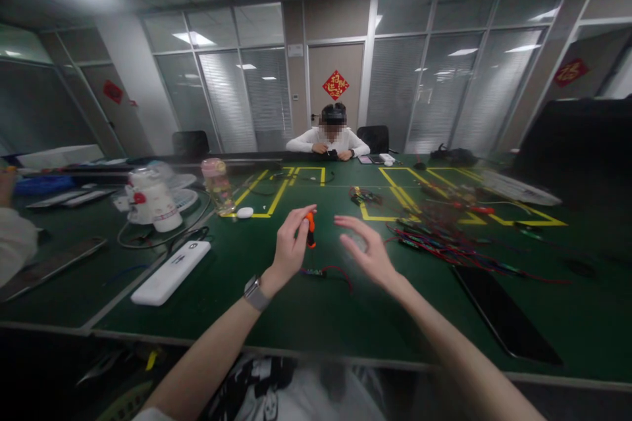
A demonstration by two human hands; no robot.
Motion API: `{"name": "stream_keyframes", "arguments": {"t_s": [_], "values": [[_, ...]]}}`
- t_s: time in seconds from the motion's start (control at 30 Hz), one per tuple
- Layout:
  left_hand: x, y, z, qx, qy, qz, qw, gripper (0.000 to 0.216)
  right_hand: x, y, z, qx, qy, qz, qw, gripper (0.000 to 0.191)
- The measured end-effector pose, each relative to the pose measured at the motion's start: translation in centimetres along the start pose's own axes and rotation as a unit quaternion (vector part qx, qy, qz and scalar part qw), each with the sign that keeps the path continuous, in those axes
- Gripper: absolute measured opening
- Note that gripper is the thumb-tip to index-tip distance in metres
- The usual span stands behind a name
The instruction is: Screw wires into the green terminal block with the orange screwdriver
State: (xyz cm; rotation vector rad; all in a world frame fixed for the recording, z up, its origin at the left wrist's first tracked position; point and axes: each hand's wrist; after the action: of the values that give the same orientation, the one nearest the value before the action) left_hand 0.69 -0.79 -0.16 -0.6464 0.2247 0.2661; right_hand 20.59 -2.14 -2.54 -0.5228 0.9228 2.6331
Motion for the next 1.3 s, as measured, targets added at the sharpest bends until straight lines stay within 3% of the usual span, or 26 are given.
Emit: {"name": "stream_keyframes", "arguments": {"t_s": [0.1, 0.17, 0.3, 0.4, 0.6, 0.83, 1.07, 1.23, 1.3], "values": [[-0.1, 0.0, 0.1, -0.016, 0.008, -0.027, 0.999, 0.031, 2.3, -0.9, -0.6, 0.075, 0.164, 0.033, 0.983, 0.036], [-0.1, -0.1, 0.2, -0.036, 0.014, -0.059, 0.998, 0.030, 3.7, -1.5, -1.1, 0.095, 0.224, 0.030, 0.969, 0.036], [-0.1, -0.1, 0.6, -0.096, 0.038, -0.151, 0.983, 0.029, 5.1, -2.1, -1.7, 0.104, 0.198, 0.007, 0.975, 0.016], [-0.2, 0.2, 0.9, -0.104, 0.031, -0.166, 0.980, 0.025, 5.3, -2.4, -1.8, 0.107, 0.183, 0.003, 0.977, 0.007], [-0.3, 0.7, 1.1, -0.080, -0.040, -0.077, 0.993, 0.013, 5.2, -2.5, -1.7, 0.106, 0.187, 0.009, 0.977, 0.009], [-0.1, 0.0, 0.8, -0.102, 0.069, -0.176, 0.977, 0.031, 5.7, -1.8, -1.6, 0.116, 0.177, -0.011, 0.977, 0.010], [-0.2, 0.2, 0.7, -0.058, -0.009, -0.076, 0.995, 0.018, 5.8, -2.0, -1.6, 0.124, 0.178, -0.010, 0.976, 0.010], [-0.3, 0.3, 0.8, -0.068, 0.057, -0.138, 0.986, 0.032, 5.7, -1.9, -1.6, 0.131, 0.181, -0.006, 0.975, 0.012], [-0.3, 0.3, 0.9, -0.069, 0.056, -0.132, 0.987, 0.030, 5.6, -1.8, -1.5, 0.135, 0.185, -0.005, 0.973, 0.012]]}}
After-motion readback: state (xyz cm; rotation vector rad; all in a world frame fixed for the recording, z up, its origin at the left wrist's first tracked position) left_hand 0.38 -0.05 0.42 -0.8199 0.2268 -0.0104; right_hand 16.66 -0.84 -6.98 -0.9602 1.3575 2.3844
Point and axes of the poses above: each hand's wrist, its own z-axis towards the middle knuckle, its own x-axis out of the palm, y = z × x, and after that the axes turned 5 degrees about -x, right-handed
